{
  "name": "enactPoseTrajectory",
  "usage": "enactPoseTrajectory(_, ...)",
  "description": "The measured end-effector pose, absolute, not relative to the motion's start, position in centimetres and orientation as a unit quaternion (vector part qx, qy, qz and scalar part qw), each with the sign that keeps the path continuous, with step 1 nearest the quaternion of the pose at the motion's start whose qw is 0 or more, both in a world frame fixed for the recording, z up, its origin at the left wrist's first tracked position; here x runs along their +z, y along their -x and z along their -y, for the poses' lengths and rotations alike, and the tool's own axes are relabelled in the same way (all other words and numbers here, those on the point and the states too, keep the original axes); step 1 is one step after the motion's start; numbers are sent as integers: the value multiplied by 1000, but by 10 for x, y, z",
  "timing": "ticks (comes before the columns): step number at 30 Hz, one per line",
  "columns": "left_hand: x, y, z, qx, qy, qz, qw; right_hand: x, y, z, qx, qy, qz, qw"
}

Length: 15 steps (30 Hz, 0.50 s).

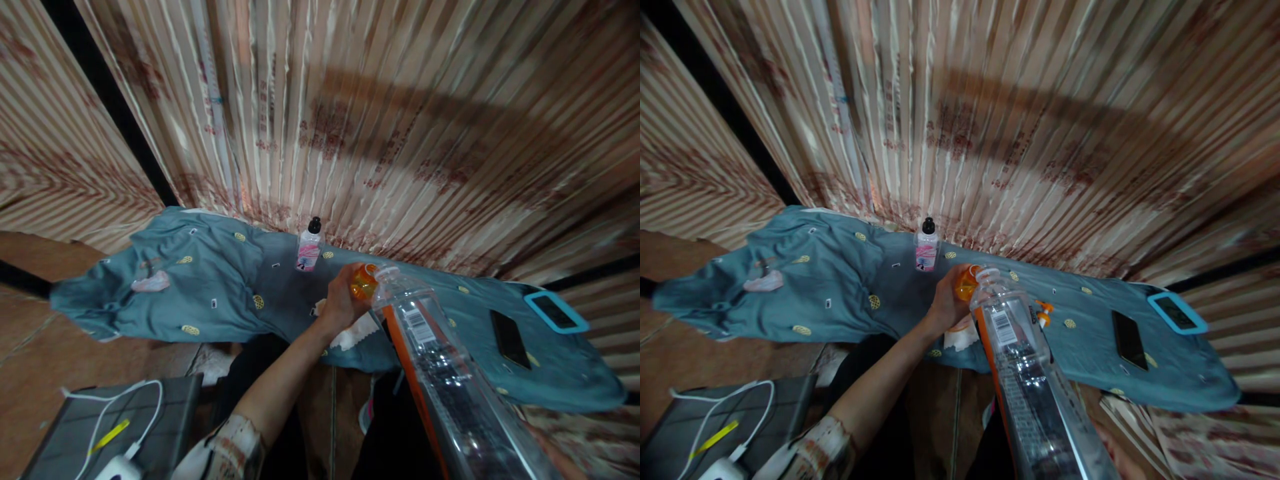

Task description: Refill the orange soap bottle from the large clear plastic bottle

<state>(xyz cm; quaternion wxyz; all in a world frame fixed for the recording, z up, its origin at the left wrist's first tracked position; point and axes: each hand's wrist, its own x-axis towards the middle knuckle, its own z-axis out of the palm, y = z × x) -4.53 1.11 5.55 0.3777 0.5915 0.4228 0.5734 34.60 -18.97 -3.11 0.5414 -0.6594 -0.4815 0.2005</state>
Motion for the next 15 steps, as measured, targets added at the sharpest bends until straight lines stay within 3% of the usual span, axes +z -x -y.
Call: enactPoseTrajectory(15, 53, 46, -12, 578, -596, -411, 377, -13, -306, 209, 139, 663, 497, 542)
